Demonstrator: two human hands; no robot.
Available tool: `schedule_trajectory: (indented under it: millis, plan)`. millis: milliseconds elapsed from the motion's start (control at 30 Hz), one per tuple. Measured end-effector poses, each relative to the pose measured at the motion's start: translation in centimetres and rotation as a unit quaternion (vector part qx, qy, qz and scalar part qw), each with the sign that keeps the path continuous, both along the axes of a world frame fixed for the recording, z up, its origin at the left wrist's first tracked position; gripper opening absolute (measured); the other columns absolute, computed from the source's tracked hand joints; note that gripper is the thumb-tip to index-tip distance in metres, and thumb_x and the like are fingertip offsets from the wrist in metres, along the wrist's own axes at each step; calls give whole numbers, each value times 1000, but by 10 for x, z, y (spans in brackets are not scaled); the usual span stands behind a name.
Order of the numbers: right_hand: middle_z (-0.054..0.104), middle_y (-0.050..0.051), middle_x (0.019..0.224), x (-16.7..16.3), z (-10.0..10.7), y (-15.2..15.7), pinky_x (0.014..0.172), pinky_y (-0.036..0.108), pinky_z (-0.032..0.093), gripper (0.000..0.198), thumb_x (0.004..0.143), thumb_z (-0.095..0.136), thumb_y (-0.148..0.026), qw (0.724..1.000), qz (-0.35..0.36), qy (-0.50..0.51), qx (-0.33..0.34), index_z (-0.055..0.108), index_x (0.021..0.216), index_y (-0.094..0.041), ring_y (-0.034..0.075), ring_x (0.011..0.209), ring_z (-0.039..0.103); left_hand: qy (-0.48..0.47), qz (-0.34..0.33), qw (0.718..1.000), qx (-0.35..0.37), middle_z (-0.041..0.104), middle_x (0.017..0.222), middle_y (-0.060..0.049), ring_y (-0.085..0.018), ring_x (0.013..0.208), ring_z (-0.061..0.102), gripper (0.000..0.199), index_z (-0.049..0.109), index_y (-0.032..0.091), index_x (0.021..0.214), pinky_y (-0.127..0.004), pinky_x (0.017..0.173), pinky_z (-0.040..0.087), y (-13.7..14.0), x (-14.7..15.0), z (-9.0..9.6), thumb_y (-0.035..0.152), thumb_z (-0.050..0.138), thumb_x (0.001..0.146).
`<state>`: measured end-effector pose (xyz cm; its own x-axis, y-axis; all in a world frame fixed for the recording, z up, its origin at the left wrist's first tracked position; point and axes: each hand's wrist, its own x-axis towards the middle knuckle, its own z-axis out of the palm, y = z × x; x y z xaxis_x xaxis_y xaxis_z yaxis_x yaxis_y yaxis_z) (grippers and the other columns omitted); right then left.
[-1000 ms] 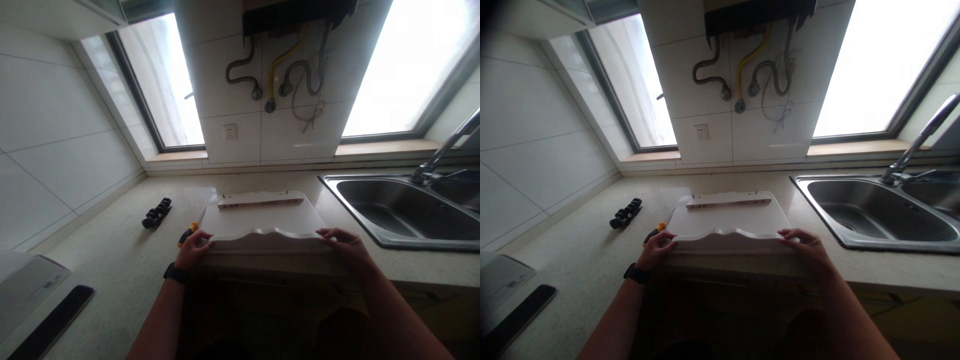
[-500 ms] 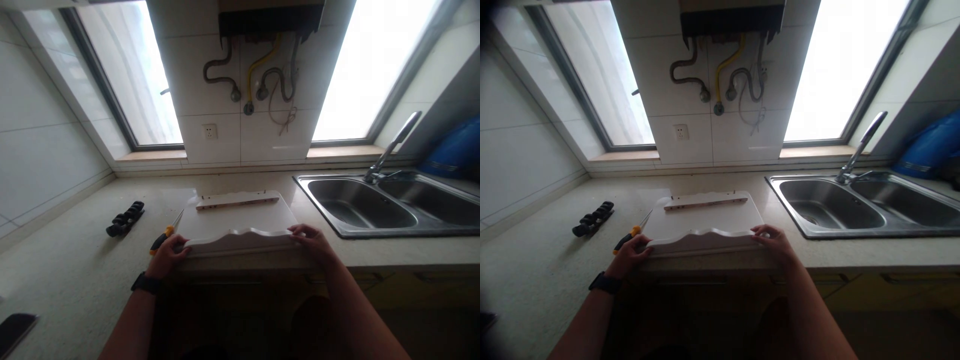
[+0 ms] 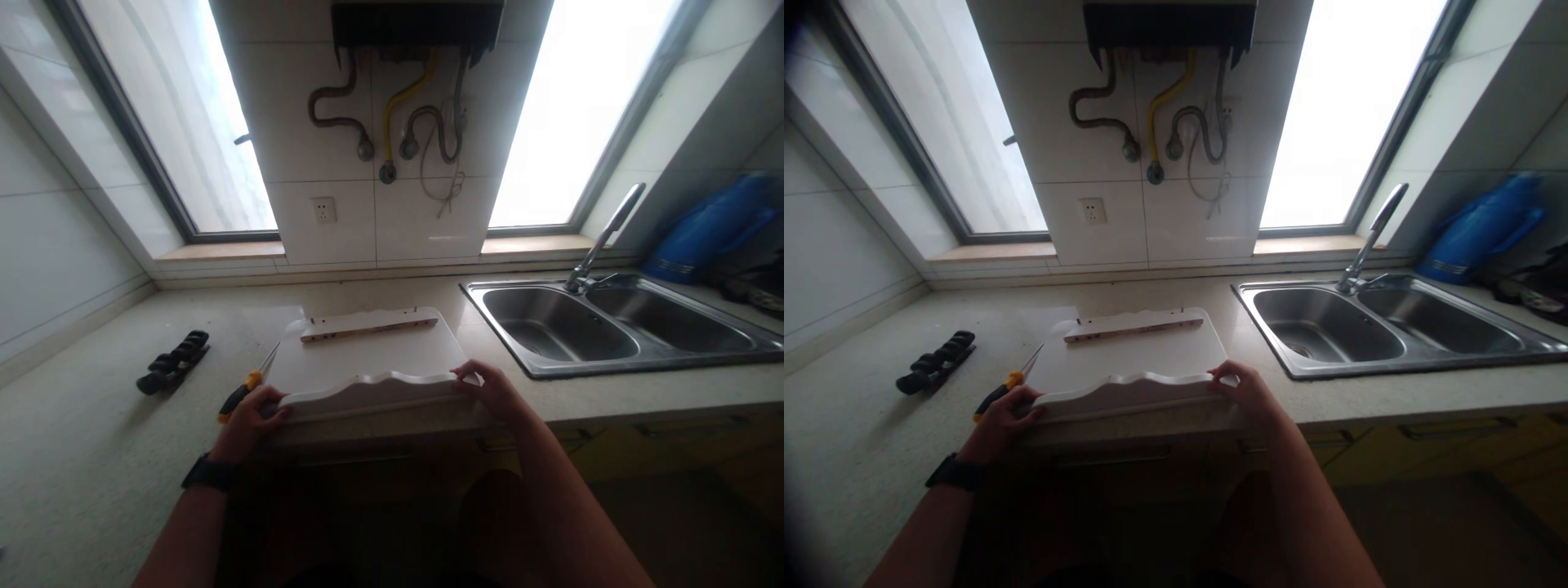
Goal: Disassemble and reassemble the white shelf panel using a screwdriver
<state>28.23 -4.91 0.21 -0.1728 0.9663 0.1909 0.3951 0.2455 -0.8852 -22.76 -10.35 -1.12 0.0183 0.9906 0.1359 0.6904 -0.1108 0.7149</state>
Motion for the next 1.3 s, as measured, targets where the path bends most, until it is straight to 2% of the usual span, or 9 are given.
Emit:
schedule_trajectory:
  millis: [233,400,500,633,767,867,1000,1100,1300]
  plan:
    - [74,5,101,1,-3,-15,89,42,51,24,76,76,-43,999,-13,-29,33,65,88,-25,27,97,67,7,-12,1000,1,71,100,-5,-26,95,66,38,69,21,97,-36,86,53,-2,1,3,56,65,81]
    - [69,6,103,2,-3,-34,86,40,53,33,86,66,-38,994,15,-89,59,67,118,-29,26,97,66,11,-10,1000,-4,69,106,-6,-28,100,66,38,66,21,104,-40,90,52,-9,7,6,54,60,86]
    - [66,8,103,0,3,-44,86,42,53,30,93,56,-34,980,47,-160,106,68,119,-31,26,96,64,28,-20,999,25,67,112,-8,-28,107,64,35,65,21,108,-42,96,50,-14,11,8,51,56,90]
    - [65,11,106,-12,17,-56,83,49,51,35,91,54,-28,947,17,-287,142,65,124,-30,29,91,63,120,-13,989,82,63,122,-12,-31,117,60,37,62,20,119,-47,102,48,-24,20,7,45,54,93]
    - [55,13,139,-44,21,-65,99,55,44,68,87,62,-30,920,11,-323,221,40,151,-32,36,119,54,215,-36,956,198,49,147,-16,-35,143,39,68,35,20,152,-54,116,36,-35,44,5,38,60,91]
    - [47,11,151,-71,13,-70,108,52,37,82,88,63,-31,914,19,-317,254,22,158,-30,33,132,47,254,-66,935,238,37,158,-15,-33,149,28,82,12,21,160,-56,120,30,-42,68,1,33,58,93]
    - [53,10,147,-89,0,-76,116,52,24,68,91,57,-28,901,-21,-341,266,32,155,-22,30,136,45,280,-39,924,256,40,157,-12,-32,151,26,75,17,21,160,-60,122,23,-46,92,-8,27,55,95]
    - [56,8,145,-89,0,-78,116,49,23,63,90,56,-26,903,-31,-347,253,40,151,-20,28,132,48,267,-8,928,261,42,157,-11,-31,151,25,71,22,21,158,-60,122,21,-47,99,-11,23,53,95]
    - [59,8,141,-91,7,-81,115,47,25,61,88,55,-22,906,-41,-351,234,44,148,-20,27,128,51,253,-13,936,246,41,158,-8,-28,152,23,70,28,23,157,-58,124,19,-47,96,-7,13,49,92]
